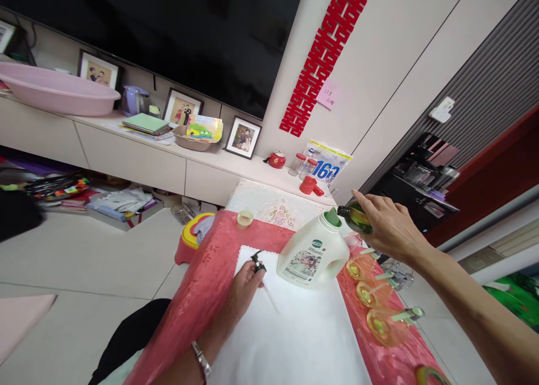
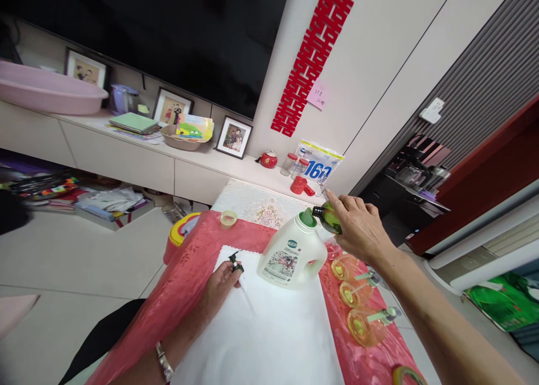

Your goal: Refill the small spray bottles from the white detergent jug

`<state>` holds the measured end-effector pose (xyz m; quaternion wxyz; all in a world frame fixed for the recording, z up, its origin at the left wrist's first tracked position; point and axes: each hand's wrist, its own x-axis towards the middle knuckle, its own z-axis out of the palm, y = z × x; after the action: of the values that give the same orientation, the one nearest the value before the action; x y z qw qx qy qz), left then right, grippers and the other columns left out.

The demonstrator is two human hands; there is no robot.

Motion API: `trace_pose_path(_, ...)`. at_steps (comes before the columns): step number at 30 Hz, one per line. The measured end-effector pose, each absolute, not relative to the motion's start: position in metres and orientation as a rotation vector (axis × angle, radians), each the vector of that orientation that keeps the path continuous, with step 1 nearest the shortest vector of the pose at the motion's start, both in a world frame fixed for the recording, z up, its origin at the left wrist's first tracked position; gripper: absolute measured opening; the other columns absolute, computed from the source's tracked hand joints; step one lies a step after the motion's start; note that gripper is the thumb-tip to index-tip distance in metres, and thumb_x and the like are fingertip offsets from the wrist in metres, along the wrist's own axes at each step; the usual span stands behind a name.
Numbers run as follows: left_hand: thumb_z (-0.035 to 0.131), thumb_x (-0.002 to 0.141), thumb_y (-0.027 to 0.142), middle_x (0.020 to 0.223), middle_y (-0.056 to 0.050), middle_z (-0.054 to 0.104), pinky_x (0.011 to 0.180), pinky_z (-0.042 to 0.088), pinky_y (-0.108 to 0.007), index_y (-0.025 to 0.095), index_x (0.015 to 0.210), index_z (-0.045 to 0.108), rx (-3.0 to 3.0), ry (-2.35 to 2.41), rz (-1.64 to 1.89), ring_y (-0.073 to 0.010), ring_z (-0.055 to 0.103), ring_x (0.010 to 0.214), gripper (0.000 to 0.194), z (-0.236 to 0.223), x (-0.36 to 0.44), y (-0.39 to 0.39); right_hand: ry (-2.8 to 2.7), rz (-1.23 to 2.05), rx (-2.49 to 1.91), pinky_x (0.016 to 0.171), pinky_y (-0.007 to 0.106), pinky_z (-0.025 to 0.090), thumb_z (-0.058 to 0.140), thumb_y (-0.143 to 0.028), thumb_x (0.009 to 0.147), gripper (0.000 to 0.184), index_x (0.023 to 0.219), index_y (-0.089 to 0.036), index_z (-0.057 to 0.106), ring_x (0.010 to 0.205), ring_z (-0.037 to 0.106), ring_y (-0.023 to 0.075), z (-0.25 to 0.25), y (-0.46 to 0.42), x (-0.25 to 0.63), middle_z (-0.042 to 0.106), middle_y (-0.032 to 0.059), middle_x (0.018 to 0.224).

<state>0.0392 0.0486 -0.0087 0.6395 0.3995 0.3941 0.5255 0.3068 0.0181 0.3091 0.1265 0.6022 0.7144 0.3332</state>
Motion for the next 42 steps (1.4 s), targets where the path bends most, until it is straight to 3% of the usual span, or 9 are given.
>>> trace_pose_path(17,0.074,0.071,0.048,0.080,0.000,0.065,0.064,0.054,-0.027,0.021,0.085,0.061,0.916,0.868,1.200,-0.0177,0.063,0.074,0.033,-0.012,0.039,0.048,2.060,0.998,1.748,0.094,0.045,0.042,0.059,-0.022,0.073,0.096,0.162,-0.025,0.021,0.128,0.045,0.0284,0.309,0.019,0.305,0.046,0.0098,0.145)
trace_pose_path(42,0.074,0.067,0.052,0.085,-0.002,0.070,0.064,0.056,-0.029,0.021,0.085,0.063,0.910,0.910,1.202,-0.0193,0.066,0.074,0.038,0.000,0.037,0.045,2.091,1.042,1.687,0.096,0.048,0.040,0.056,-0.017,0.075,0.090,0.160,-0.023,0.027,0.125,0.046,0.0288,0.312,0.019,0.301,0.047,0.0117,0.142)
